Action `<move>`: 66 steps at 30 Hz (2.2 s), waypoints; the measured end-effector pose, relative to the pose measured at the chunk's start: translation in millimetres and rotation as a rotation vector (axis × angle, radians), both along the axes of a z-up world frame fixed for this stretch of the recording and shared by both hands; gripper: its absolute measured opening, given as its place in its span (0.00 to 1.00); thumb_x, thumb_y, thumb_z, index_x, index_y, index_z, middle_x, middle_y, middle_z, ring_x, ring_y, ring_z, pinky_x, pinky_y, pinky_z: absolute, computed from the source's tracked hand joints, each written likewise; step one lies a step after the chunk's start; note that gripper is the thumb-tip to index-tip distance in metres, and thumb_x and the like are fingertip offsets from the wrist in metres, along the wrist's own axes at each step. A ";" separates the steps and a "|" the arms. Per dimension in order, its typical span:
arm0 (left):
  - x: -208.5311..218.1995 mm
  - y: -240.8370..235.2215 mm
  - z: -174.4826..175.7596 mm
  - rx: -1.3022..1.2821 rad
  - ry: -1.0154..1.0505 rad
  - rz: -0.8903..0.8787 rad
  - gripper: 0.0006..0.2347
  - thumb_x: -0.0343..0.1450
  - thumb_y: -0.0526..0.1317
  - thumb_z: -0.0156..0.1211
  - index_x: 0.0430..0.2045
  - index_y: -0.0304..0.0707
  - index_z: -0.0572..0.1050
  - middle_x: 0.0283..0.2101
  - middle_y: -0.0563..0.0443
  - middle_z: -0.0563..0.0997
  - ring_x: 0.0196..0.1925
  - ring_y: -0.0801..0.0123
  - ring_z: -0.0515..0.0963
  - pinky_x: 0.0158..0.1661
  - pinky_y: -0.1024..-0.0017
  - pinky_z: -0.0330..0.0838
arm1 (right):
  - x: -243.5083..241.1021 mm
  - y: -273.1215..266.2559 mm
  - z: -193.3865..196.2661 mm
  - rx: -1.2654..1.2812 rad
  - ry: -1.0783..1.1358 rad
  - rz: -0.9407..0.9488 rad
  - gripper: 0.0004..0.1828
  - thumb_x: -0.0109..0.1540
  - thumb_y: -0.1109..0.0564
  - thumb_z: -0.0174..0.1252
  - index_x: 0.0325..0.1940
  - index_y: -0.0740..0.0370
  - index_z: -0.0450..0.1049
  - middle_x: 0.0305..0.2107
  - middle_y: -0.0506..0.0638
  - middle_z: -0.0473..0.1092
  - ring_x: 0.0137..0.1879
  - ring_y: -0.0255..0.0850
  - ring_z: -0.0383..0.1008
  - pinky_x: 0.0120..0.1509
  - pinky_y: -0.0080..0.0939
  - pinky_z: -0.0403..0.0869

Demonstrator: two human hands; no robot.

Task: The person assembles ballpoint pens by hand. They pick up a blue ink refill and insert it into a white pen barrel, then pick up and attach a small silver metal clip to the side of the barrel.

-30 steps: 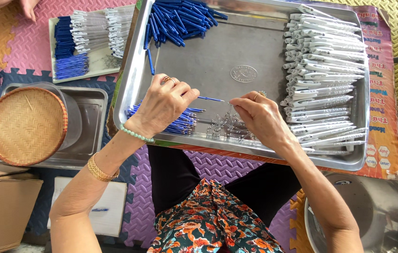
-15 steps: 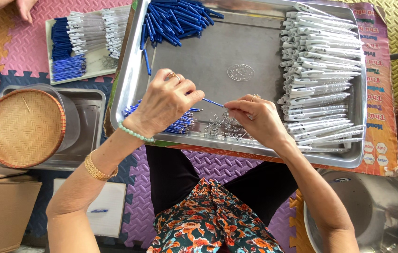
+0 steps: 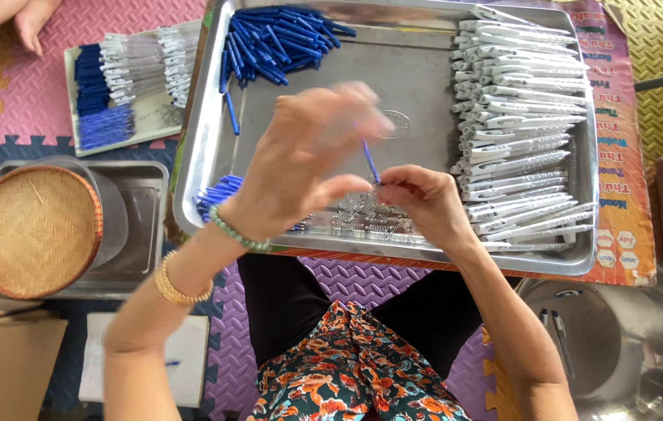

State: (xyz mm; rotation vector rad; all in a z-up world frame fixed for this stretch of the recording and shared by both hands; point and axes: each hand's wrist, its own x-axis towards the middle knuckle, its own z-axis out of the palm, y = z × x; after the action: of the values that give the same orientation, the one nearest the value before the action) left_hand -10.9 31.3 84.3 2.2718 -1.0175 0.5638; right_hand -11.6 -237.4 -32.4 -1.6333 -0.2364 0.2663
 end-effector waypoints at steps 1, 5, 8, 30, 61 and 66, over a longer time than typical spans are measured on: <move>-2.1 -6.4 -14.5 0.003 -0.001 -0.009 0.37 0.67 0.48 0.95 0.69 0.51 0.74 0.74 0.48 0.74 0.78 0.54 0.69 0.72 0.54 0.61 | 0.2 0.2 1.9 0.003 -0.001 -0.009 0.08 0.65 0.65 0.71 0.49 0.63 0.85 0.34 0.48 0.82 0.41 0.31 0.82 0.52 0.31 0.84; -6.8 -35.4 -51.4 -0.431 0.273 -0.037 0.23 0.82 0.51 0.60 0.68 0.40 0.65 0.67 0.42 0.81 0.64 0.62 0.87 0.59 0.69 0.88 | -6.3 -0.3 10.0 0.084 -0.049 -0.095 0.11 0.64 0.68 0.72 0.49 0.62 0.84 0.39 0.50 0.83 0.43 0.33 0.84 0.54 0.31 0.85; -5.5 -51.5 -63.0 -0.456 0.447 -0.074 0.09 0.81 0.40 0.63 0.50 0.38 0.85 0.53 0.48 0.89 0.47 0.71 0.86 0.48 0.74 0.81 | -13.1 -1.6 20.0 0.042 -0.127 -0.125 0.10 0.64 0.67 0.73 0.47 0.61 0.83 0.40 0.50 0.84 0.45 0.31 0.83 0.56 0.31 0.85; 25.4 -62.3 -86.2 -1.054 1.035 -0.081 0.11 0.73 0.34 0.73 0.49 0.32 0.85 0.42 0.42 0.90 0.43 0.65 0.92 0.50 0.69 0.92 | -10.9 -184.9 11.9 -1.160 -0.716 0.031 0.16 0.65 0.44 0.71 0.55 0.46 0.84 0.52 0.48 0.81 0.52 0.49 0.82 0.67 0.55 0.73; 15.5 -65.5 -54.1 -1.065 0.718 -0.133 0.11 0.75 0.31 0.74 0.50 0.32 0.85 0.44 0.41 0.89 0.49 0.71 0.87 0.53 0.63 0.89 | -20.6 -15.3 39.4 -0.504 -0.699 -0.207 0.09 0.66 0.57 0.75 0.50 0.56 0.87 0.39 0.48 0.82 0.39 0.44 0.85 0.45 0.46 0.81; 12.8 -56.4 -50.7 -0.919 0.614 -0.147 0.17 0.74 0.38 0.78 0.56 0.36 0.83 0.52 0.41 0.88 0.54 0.64 0.88 0.53 0.60 0.88 | -13.3 4.2 41.1 -0.317 -0.691 -0.182 0.08 0.67 0.62 0.74 0.50 0.62 0.85 0.37 0.51 0.82 0.39 0.45 0.86 0.41 0.39 0.84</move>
State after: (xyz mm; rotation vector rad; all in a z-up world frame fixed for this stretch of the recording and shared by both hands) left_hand 1.9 -25.1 33.5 1.3829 -0.4516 0.1691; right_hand -24.9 -233.2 8.6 -2.0048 -0.5852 -0.4343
